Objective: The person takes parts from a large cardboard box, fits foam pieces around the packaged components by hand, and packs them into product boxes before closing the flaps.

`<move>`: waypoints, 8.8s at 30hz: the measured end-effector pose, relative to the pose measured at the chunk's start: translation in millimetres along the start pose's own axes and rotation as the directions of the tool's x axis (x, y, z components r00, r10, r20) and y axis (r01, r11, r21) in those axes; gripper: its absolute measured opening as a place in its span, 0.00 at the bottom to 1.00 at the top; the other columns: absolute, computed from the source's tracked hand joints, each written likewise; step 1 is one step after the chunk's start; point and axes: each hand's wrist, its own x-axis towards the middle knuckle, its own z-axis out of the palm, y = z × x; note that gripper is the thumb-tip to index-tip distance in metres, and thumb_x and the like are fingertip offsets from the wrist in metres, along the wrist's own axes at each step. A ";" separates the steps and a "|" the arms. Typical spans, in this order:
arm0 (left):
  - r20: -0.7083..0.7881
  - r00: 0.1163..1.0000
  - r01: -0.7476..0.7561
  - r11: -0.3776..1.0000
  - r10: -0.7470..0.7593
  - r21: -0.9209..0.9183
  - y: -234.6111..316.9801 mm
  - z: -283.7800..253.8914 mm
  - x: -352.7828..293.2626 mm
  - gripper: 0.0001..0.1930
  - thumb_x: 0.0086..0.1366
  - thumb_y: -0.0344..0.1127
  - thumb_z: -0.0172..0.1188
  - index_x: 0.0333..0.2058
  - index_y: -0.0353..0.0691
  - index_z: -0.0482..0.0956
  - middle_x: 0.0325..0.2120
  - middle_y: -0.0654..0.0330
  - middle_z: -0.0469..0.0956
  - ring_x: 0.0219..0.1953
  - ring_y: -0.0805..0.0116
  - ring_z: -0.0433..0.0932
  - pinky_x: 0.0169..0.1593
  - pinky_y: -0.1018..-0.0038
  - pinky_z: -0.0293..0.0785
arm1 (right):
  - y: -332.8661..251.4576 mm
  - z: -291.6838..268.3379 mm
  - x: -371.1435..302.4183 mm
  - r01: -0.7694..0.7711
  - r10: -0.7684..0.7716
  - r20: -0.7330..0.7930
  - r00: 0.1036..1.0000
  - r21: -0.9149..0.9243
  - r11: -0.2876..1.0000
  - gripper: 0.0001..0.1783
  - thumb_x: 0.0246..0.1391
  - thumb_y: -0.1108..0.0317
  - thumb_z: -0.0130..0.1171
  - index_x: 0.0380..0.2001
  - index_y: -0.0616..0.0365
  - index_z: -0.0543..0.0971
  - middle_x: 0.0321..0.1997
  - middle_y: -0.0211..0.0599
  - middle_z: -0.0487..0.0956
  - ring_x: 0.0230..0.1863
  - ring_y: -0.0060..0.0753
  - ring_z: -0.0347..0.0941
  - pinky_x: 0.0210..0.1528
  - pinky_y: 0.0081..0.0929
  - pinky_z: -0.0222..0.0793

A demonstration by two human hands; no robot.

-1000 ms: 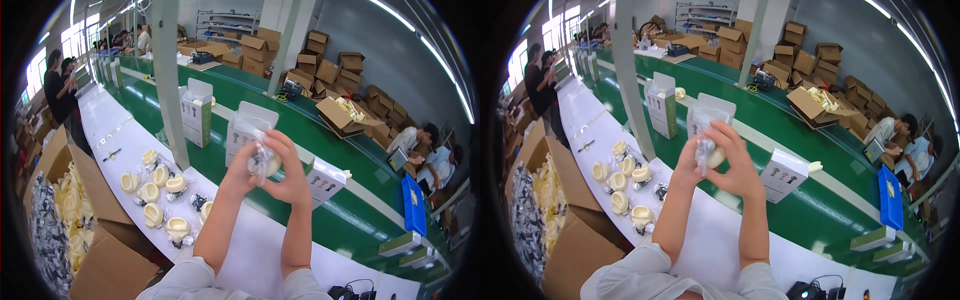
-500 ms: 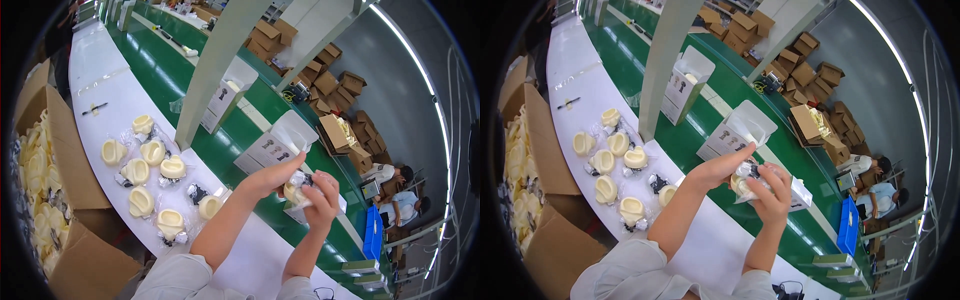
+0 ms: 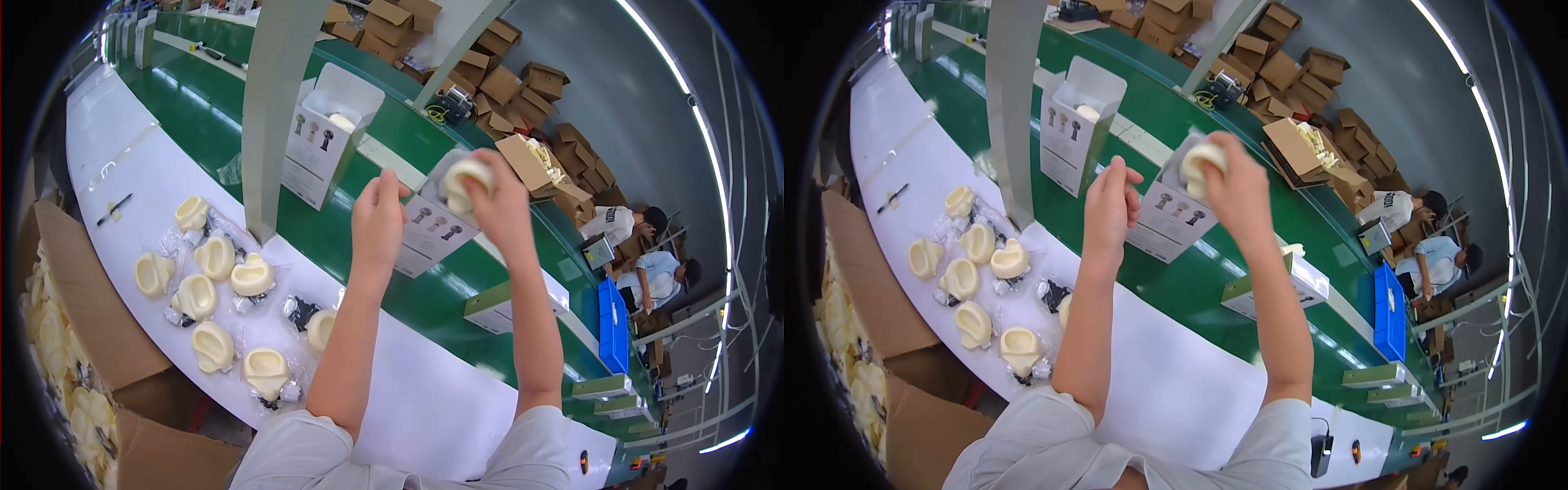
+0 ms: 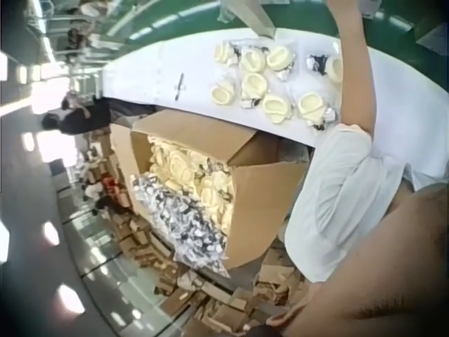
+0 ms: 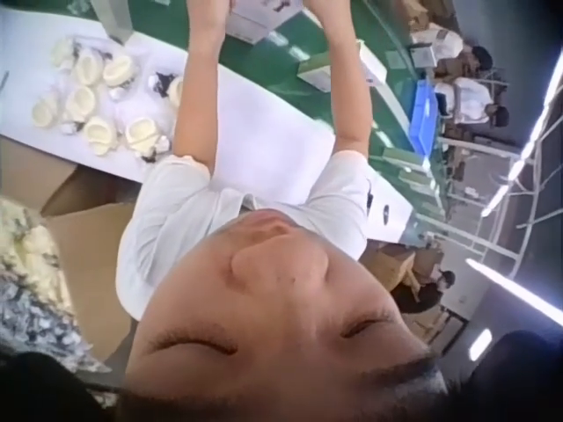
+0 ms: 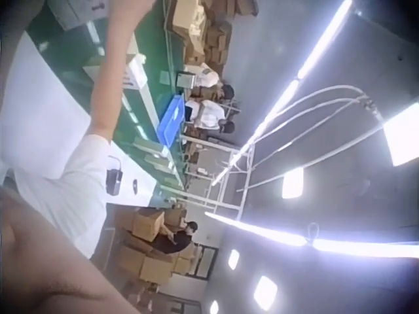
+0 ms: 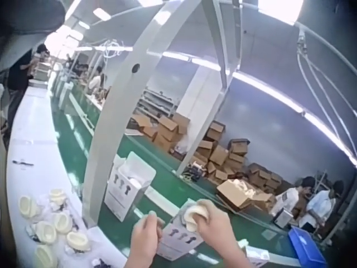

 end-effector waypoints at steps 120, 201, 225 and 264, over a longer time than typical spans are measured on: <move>-0.571 0.804 0.543 0.183 0.168 0.819 214.1 -438.7 -262.6 0.12 0.60 0.40 0.46 0.28 0.37 0.69 0.19 0.56 0.73 0.21 0.63 0.75 0.25 0.69 0.71 | -25.3 -81.7 -154.3 0.388 -0.374 -0.106 0.921 0.195 0.901 0.05 0.54 0.73 0.53 0.29 0.65 0.74 0.28 0.38 0.76 0.28 0.30 0.70 0.31 0.23 0.63; 0.195 0.811 -0.585 0.773 0.552 0.246 -58.4 85.4 -15.7 0.14 0.68 0.39 0.40 0.39 0.34 0.70 0.35 0.53 0.71 0.43 0.63 0.71 0.49 0.73 0.63 | 43.9 -93.1 -124.2 -0.095 0.273 -0.307 0.912 0.489 0.867 0.13 0.51 0.73 0.55 0.42 0.63 0.71 0.39 0.38 0.75 0.38 0.30 0.74 0.41 0.21 0.69; 0.389 0.862 -0.395 0.912 0.327 0.109 -124.9 102.6 -10.7 0.16 0.64 0.38 0.43 0.46 0.34 0.70 0.36 0.56 0.58 0.35 0.69 0.62 0.43 0.75 0.64 | 68.0 -19.1 -129.4 0.067 -0.167 -0.182 0.969 -0.457 0.887 0.22 0.41 0.72 0.60 0.44 0.59 0.72 0.43 0.42 0.72 0.51 0.43 0.64 0.53 0.44 0.55; 0.566 0.677 -0.522 0.849 0.470 -0.081 -162.6 126.3 -40.6 0.08 0.57 0.28 0.59 0.34 0.39 0.69 0.40 0.57 0.72 0.43 0.65 0.70 0.48 0.74 0.65 | 163.1 -57.3 -181.2 0.087 0.248 -0.472 0.846 0.582 0.809 0.10 0.48 0.78 0.60 0.35 0.58 0.73 0.49 0.35 0.71 0.46 0.25 0.67 0.41 0.18 0.68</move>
